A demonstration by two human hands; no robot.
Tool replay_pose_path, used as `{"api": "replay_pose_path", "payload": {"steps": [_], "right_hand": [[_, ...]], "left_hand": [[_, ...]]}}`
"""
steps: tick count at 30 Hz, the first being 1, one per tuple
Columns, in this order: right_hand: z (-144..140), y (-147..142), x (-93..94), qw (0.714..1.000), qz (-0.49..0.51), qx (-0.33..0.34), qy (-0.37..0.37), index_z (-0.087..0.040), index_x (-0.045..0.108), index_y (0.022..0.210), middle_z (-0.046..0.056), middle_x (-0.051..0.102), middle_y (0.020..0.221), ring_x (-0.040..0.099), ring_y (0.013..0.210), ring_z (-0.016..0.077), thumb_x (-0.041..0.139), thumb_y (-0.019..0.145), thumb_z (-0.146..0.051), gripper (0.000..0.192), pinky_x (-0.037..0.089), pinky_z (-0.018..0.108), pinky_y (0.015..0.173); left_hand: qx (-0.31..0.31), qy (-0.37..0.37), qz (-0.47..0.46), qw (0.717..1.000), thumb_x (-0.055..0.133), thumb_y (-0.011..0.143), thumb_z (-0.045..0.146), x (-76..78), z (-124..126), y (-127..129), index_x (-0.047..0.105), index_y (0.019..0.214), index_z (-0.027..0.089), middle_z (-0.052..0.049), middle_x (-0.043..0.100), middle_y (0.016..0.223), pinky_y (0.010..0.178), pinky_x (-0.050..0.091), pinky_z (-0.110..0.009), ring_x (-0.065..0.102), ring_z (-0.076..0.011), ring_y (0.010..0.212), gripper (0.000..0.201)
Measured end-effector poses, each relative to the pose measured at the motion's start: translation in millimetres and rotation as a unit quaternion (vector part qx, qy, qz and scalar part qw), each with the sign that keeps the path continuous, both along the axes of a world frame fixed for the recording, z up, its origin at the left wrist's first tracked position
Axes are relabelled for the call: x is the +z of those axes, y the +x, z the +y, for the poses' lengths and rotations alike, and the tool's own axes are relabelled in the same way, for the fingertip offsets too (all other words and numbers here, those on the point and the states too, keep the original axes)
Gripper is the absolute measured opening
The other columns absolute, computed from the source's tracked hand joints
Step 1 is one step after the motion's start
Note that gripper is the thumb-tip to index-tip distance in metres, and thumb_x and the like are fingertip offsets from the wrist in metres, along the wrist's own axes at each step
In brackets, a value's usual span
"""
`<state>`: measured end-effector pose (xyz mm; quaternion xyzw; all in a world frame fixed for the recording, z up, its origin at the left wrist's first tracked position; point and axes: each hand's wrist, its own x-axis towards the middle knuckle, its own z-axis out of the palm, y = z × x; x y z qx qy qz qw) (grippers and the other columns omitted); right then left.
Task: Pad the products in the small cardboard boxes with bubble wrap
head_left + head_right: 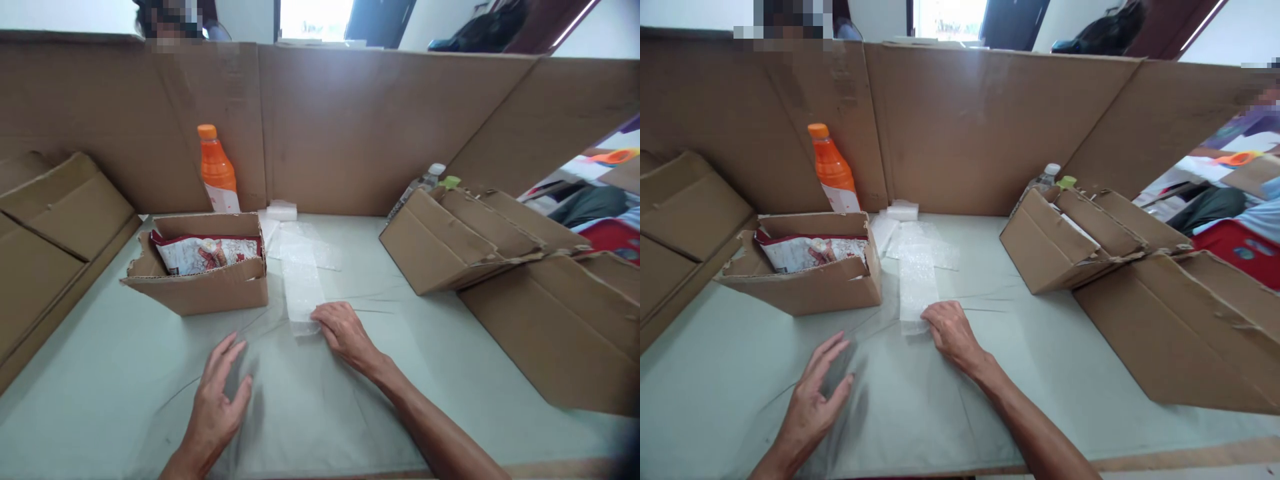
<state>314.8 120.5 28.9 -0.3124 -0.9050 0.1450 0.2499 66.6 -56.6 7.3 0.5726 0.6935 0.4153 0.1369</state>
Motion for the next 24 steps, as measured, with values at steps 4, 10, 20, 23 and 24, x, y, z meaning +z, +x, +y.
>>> {"api": "replay_pose_path", "payload": {"steps": [4, 10, 20, 23, 24], "right_hand": [[-34.0, 13.6, 23.8, 0.995, 0.016, 0.025, -0.097, -0.023, 0.071, 0.102, 0.004, 0.078, 0.097, 0.071, 0.091, 0.0212, 0.050, 0.092, -0.008, 0.028, 0.051, 0.041, 0.090], [-70.7, 12.0, 35.2, 0.959, 0.044, 0.041, -0.277, -0.024, 0.073, 0.102, 0.004, 0.078, 0.100, 0.071, 0.094, 0.0215, 0.053, 0.094, -0.019, 0.023, 0.054, 0.039, 0.088], [-91.0, 29.8, 9.3, 0.921, 0.180, -0.084, -0.336, -0.023, 0.065, 0.121, 0.006, 0.076, 0.101, 0.071, 0.091, 0.0214, 0.062, 0.093, -0.035, 0.030, 0.058, 0.038, 0.086], [-104.4, 25.5, 3.9, 0.957, 0.189, -0.129, -0.179, -0.026, 0.066, 0.115, 0.007, 0.074, 0.104, 0.069, 0.095, 0.0234, 0.059, 0.094, -0.024, 0.022, 0.057, 0.042, 0.085], [-109.4, 22.6, 3.7, 0.966, 0.190, -0.124, -0.124, -0.027, 0.067, 0.114, 0.008, 0.074, 0.105, 0.068, 0.097, 0.0241, 0.057, 0.094, -0.020, 0.023, 0.057, 0.043, 0.086]], "left_hand": [[-0.128, 0.043, 0.087, 0.987, 0.061, 0.085, 0.016, 7.2, 2.3, 21.8, 0.047, 0.147, 0.025, -0.017, 0.049, 0.152, 0.108, 0.050, -0.051, 0.050, -0.0322, 0.139, 0.064], [-0.199, 0.069, 0.073, 0.975, 0.055, 0.087, 0.012, 3.6, -0.8, 49.3, 0.037, 0.153, 0.019, -0.017, 0.062, 0.138, 0.107, 0.050, -0.048, 0.058, -0.0295, 0.130, 0.069], [-0.013, -0.095, -0.164, 0.982, 0.055, 0.088, 0.030, 4.7, -0.9, 47.3, 0.057, 0.134, 0.015, -0.002, 0.068, 0.083, 0.071, 0.051, -0.025, 0.065, -0.0149, 0.076, 0.048], [-0.011, -0.101, -0.137, 0.985, 0.055, 0.088, 0.032, 5.3, 1.4, 46.6, 0.057, 0.135, 0.016, -0.001, 0.067, 0.081, 0.071, 0.051, -0.026, 0.063, -0.0146, 0.072, 0.050], [-0.010, -0.103, -0.122, 0.987, 0.055, 0.088, 0.032, 5.0, 2.1, 46.5, 0.056, 0.136, 0.016, 0.000, 0.067, 0.081, 0.073, 0.051, -0.027, 0.062, -0.0148, 0.071, 0.051]]}}
